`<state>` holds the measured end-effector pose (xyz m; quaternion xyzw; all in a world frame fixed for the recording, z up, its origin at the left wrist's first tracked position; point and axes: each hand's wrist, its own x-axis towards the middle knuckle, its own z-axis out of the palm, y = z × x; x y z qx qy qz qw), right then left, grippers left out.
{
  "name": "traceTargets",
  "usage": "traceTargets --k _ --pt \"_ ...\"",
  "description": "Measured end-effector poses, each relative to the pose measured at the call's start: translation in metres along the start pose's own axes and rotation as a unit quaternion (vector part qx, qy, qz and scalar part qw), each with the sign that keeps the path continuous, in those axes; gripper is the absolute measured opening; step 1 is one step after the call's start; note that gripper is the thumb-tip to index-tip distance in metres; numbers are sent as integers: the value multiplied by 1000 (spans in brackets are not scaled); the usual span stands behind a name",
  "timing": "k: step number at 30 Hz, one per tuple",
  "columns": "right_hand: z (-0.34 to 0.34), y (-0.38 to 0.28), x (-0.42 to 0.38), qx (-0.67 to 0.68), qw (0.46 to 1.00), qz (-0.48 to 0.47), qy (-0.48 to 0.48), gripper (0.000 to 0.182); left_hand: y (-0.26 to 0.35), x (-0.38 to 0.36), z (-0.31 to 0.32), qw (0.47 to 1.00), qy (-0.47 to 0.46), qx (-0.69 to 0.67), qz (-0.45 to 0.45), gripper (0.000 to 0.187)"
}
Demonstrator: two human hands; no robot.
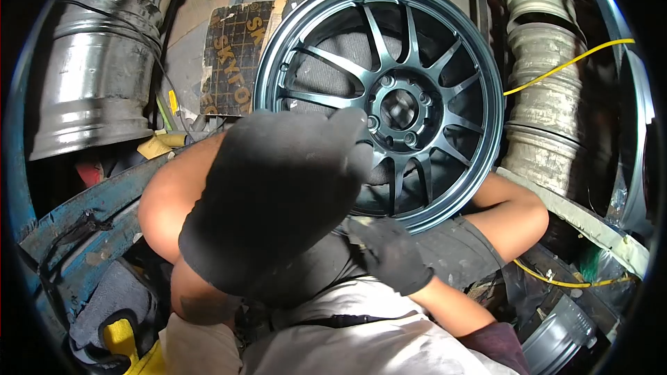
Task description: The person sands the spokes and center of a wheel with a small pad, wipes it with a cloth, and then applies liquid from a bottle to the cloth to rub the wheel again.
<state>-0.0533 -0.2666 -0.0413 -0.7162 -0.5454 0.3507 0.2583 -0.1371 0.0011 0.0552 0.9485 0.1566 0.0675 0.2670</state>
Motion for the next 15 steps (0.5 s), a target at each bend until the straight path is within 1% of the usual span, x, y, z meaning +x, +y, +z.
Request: traceTargets --k 1,4,5,8,9,12,13,15 --pt "-9 -1 -10 -70 997 31 2 42 -1 -1 0 1000 -1 1 0 23" --pt "-2 -7 -3 -61 997 46 3 39 -1 0 -3 1000 -3 0 -2 21" --pt "7 -13 12 -21 999 8 34 35 0 2 -3 1000 -3 1 1 21" --pt "14 -27 37 -23 999 16 30 33 -1 3 -5 1000 -2 2 4 19" --pt "12 -18 29 -5 999 -19 51 31 -2 2 -6 1000 -3 -1 4 19" --pt "-18 2 -2 -58 997 43 -38 30 -8 3 -11 1000 3 -5 1 18" --pt "-19 2 -5 -63 995 61 -44 30 -10 4 -13 1000 8 -8 -1 17" --pt "-5 0 11 -12 999 40 -35 36 -13 5 -17 1000 20 -17 -5 17"
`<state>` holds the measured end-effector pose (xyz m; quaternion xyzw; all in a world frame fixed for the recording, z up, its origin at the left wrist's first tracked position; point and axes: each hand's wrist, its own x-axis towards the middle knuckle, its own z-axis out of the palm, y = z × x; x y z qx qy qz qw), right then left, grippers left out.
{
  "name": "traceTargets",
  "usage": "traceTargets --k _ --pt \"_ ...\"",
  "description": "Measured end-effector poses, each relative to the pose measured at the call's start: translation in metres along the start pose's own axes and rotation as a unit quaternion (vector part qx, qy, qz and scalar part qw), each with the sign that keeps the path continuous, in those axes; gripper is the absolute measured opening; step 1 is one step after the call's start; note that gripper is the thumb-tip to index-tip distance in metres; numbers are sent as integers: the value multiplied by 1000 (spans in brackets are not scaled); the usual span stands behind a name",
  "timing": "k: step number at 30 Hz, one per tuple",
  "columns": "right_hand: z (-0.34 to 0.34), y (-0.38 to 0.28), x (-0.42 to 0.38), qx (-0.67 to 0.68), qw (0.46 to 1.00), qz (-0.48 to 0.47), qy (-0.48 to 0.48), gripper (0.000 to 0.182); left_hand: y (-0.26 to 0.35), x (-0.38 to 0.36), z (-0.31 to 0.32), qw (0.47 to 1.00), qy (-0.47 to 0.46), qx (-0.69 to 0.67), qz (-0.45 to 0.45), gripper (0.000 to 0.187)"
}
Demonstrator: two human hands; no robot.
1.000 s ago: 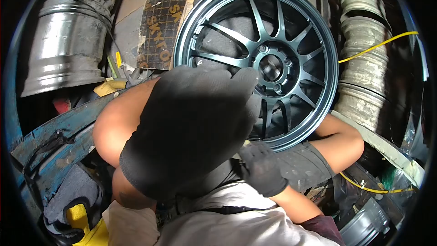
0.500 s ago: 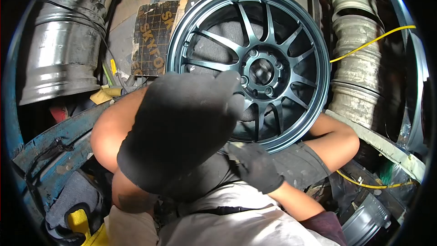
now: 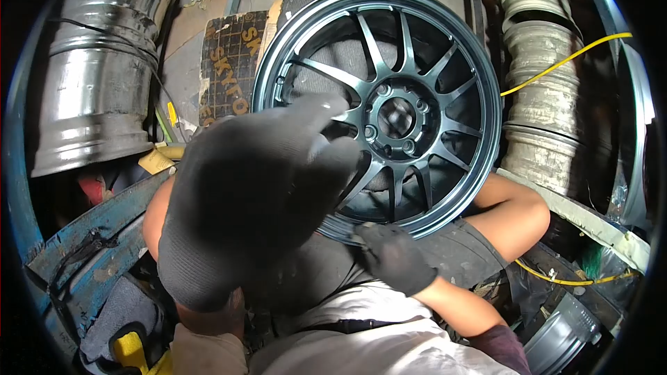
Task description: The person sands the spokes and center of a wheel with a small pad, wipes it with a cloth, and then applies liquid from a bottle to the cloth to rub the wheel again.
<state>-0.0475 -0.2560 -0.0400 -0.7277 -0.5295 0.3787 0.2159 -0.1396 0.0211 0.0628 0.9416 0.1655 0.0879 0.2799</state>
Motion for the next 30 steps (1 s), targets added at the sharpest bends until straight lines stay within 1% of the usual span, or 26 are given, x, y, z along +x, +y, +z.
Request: traceTargets --k 1,2,5,6,8,9,10,11,12,13,14,16,17,18,19,20,21,23,25,27,29,30 --pt "11 -6 11 25 1000 -11 5 40 -1 1 -1 1000 6 -6 -4 16" --pt "26 -11 22 51 997 -30 52 40 -2 3 -3 1000 12 -13 -9 16" --pt "16 -18 26 50 997 -23 53 34 1 6 -14 997 13 -58 -47 15" --pt "7 -11 12 19 998 -33 40 35 6 8 -23 992 -1 -91 -83 17" --pt "-16 -2 -9 -20 1000 9 -16 35 12 10 -36 975 -30 -156 -158 20" --pt "-20 -1 -15 -39 998 30 -45 35 9 7 -33 980 -3 -143 -139 22" --pt "-15 -3 -11 -37 999 10 -17 33 6 5 -31 984 23 -128 -121 24" --pt "-8 -7 -3 -4 1000 13 -25 36 -3 0 -19 993 89 -64 -38 27" --pt "-2 -19 16 28 999 16 -32 40 -9 -2 -13 992 125 -29 6 30" --pt "5 -29 35 61 997 18 -40 43 -15 -3 -8 985 164 9 48 34" --pt "17 -33 55 62 998 11 -11 45 -19 -2 -7 983 174 18 51 37" --pt "36 -35 84 62 997 2 44 50 -23 2 -12 982 182 39 18 30" --pt "33 -34 78 63 997 -7 37 47 -25 4 -14 981 185 50 1 28" --pt "26 -31 64 63 997 -16 29 44 -14 5 -20 982 168 9 -89 25" --pt "16 -27 48 61 998 -25 19 42 -13 5 -25 977 165 -39 -132 23" --pt "2 -24 30 17 999 16 -33 41 -11 4 -30 967 166 -85 -176 21" --pt "1 -10 10 16 999 20 -34 41 -14 2 -34 959 179 -136 -174 21" --pt "-3 -11 2 -67 997 -27 -33 41 -18 -3 -34 966 173 -101 -162 20" --pt "10 -28 30 -49 998 -13 -47 40 -21 -1 -30 981 131 68 -125 20" --pt "23 -42 64 -46 998 -17 -41 39 -32 1 -19 971 183 150 32 22" --pt "29 -49 88 -56 998 -32 -20 38 -36 4 -9 944 251 179 117 26" --pt "30 -49 79 -23 996 -68 49 35 -31 11 -1 932 297 165 125 28"
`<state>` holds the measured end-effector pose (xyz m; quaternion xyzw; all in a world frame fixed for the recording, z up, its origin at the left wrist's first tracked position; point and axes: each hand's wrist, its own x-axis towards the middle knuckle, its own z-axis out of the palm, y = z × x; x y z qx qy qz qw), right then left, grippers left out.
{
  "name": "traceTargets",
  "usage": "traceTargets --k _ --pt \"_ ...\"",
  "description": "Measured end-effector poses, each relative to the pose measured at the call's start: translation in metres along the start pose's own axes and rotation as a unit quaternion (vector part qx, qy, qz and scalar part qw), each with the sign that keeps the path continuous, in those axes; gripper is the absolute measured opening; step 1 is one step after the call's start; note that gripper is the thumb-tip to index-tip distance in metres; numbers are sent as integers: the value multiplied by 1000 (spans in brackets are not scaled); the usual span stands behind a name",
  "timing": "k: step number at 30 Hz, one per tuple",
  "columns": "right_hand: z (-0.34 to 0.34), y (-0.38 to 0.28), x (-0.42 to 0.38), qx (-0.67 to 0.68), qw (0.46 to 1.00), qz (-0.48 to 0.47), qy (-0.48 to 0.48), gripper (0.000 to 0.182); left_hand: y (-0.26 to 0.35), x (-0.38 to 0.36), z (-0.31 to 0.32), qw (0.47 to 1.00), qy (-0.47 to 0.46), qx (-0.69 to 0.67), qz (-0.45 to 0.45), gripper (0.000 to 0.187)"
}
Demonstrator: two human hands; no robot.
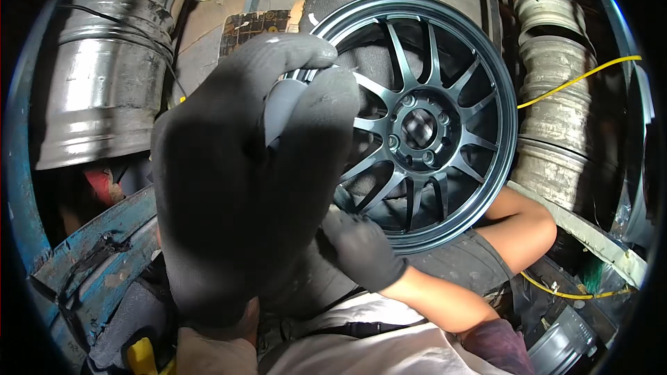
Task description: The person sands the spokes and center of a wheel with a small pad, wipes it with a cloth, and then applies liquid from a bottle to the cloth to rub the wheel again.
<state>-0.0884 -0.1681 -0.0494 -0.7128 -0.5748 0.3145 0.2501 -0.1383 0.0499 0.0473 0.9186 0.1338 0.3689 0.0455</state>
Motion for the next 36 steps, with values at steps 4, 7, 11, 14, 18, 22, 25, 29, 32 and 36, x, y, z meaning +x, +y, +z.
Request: traceTargets --k 4,7,11,14,18,22,25,29,32,36 --pt "-25 19 -59 -15 996 38 -82 34 -11 -9 -30 980 -155 -7 -127 28" --pt "-21 16 -46 23 997 46 -56 37 -3 3 -31 975 -192 -31 -103 26" --pt "7 9 19 80 996 41 10 41 15 5 -19 944 -118 -263 -162 21" --pt "-12 15 -22 97 992 68 -33 40 14 6 -18 954 -123 -219 -165 20" --pt "-26 20 -52 59 986 97 -119 39 6 5 -28 949 -160 -215 -166 18" --pt "6 12 13 43 999 33 -6 43 27 21 -19 894 -172 -289 -296 13" --pt "-11 15 1 104 990 72 -54 46 23 17 -10 921 -176 -227 -263 12" --pt "-66 47 -87 -20 961 155 -226 38 7 4 -11 984 -138 -56 -93 20" --pt "-89 53 -80 60 981 178 -57 29 6 0 -9 987 -111 -81 -82 17" --pt "-107 50 -56 284 925 250 -41 24 20 14 -12 956 -189 -149 -170 13"
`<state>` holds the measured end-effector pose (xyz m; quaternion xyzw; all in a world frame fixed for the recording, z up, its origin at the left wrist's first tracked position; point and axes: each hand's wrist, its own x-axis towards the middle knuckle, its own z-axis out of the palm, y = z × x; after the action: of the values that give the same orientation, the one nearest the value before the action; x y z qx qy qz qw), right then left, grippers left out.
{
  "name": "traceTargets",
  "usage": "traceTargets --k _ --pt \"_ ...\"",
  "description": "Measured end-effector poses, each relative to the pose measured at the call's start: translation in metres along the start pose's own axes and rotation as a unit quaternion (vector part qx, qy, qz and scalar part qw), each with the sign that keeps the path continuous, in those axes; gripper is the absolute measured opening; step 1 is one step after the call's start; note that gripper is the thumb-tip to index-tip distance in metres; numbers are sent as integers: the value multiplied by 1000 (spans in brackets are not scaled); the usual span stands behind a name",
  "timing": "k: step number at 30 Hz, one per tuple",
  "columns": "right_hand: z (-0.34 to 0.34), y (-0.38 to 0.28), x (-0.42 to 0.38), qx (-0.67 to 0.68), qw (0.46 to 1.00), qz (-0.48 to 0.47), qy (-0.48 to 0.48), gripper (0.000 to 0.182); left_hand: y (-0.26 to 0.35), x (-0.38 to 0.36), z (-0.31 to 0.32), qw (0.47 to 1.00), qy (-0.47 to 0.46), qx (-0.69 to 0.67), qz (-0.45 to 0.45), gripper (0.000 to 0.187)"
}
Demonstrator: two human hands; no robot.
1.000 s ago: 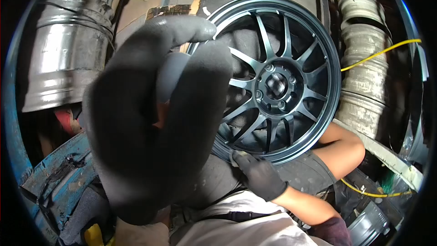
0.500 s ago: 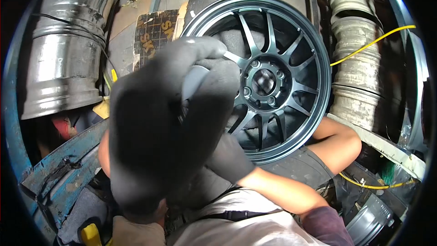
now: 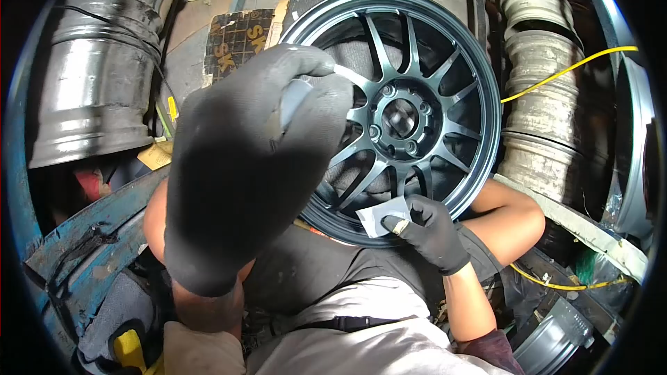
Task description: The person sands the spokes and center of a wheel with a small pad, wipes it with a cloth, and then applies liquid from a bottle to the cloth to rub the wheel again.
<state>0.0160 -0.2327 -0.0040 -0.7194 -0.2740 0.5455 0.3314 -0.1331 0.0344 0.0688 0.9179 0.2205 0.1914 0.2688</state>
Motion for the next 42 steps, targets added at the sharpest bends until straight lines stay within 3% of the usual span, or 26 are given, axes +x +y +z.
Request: traceTargets --k 2,5,7,9,10,13,15,18,22,27,31,34,39,42 --pt "10 3 5 117 992 -50 8 19 0 0 3 1000 -10 2 1 15" --pt "16 8 1 57 997 -29 38 13 2 0 1 999 -29 19 -9 17" --pt "23 11 -3 -133 984 -100 60 16 -8 -4 1 995 3 59 75 22" --pt "31 2 -5 -354 910 -202 71 24 -18 -8 3 989 31 65 130 30" --pt "35 6 -6 -377 897 -223 57 37 -21 -9 5 988 43 50 143 34" --pt "58 14 -6 -425 869 -250 51 29 -13 -12 3 997 29 -49 56 36" --pt "72 23 -8 -404 885 -226 49 30 -11 -10 -3 997 27 -24 61 32" --pt "85 21 -13 -381 907 -175 51 34 -14 -7 -12 976 32 147 156 25" --pt "91 21 -5 -324 930 -163 59 36 -20 -14 -32 980 -20 187 68 22" --pt "111 -3 36 -248 959 -137 31 42 -29 -21 -27 993 77 91 6 23" --pt "119 -41 99 -258 955 -133 67 27 -32 -22 -22 993 111 29 -27 23" --pt "112 -41 101 -213 957 -186 59 8 -35 -27 -21 990 121 -16 -73 24" --pt "94 -16 39 -326 942 -68 -48 18 -48 -37 -25 979 121 -73 -146 26" --pt "111 -21 62 -194 953 -219 76 22 -46 -36 -19 979 110 -91 -144 27"
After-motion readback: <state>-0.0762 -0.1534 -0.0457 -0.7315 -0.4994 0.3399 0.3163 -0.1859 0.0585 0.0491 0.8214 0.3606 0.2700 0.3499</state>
